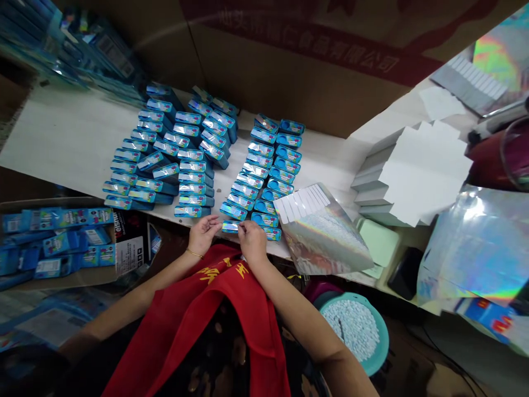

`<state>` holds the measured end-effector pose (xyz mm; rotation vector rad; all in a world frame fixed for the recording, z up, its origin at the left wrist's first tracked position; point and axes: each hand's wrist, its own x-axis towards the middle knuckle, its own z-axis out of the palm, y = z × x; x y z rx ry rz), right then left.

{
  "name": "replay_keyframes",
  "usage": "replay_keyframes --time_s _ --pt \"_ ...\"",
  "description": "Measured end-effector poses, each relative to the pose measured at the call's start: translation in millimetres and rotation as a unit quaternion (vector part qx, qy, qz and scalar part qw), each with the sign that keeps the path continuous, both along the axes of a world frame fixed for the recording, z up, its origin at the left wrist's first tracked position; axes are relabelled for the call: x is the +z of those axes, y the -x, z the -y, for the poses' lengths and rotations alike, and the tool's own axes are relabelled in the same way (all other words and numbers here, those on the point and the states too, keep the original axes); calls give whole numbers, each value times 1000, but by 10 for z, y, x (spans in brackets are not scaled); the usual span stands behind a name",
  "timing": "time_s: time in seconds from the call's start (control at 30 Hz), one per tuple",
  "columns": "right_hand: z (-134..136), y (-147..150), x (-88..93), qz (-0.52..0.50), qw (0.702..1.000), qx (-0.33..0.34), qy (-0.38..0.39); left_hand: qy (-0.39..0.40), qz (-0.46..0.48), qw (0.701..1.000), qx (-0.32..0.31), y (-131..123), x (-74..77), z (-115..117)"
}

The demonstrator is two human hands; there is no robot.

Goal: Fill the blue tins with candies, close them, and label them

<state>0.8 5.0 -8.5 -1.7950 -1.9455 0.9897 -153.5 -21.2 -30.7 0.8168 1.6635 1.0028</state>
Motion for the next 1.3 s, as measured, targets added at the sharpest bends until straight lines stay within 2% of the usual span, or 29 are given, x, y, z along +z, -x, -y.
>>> replay_keyframes --time_s 0.1,0.17,0.3,0.37,0.43,0.5,0.57,0.63,0.73,0.8,0.87,1.0,1.13,1.3 --pt "14 2 35 103 993 47 -17 -11 4 1000 -10 -22 -74 1" --pt "26 -27 83 172 979 98 -51 -10 6 1000 -6 -38 -125 2" --pt "61 -130 156 216 945 217 -118 11 -40 999 -11 -67 -204 39" --pt "86 -165 150 219 932 262 -121 -6 -111 992 -65 -73 -212 85" --pt "107 -189 119 221 927 281 -113 -36 -186 971 -146 -61 -187 129" --pt "107 -228 86 207 930 285 -107 -55 -252 949 -179 -34 -118 134" --pt "64 -294 73 169 941 270 -112 -78 -318 932 -157 -18 -5 62" --pt "-44 -371 89 127 960 210 -133 -119 -380 902 -166 -59 132 -89" --pt "-332 -406 140 106 973 104 -179 -166 -453 830 -281 -260 283 -366" --pt "-574 -334 145 123 968 97 -194 -162 -484 790 -340 -427 298 -499" --pt "-802 -206 104 143 965 115 -187 -149 -506 767 -367 -544 253 -556" --pt "-1063 25 -55 153 966 130 -162 -140 -529 753 -366 -559 148 -533" --pt "-1084 184 -146 125 971 137 -152 -146 -531 751 -363 -421 120 -504" --pt "-1108 554 -130 68 976 169 -120 -125 -554 749 -342 -170 119 -525"
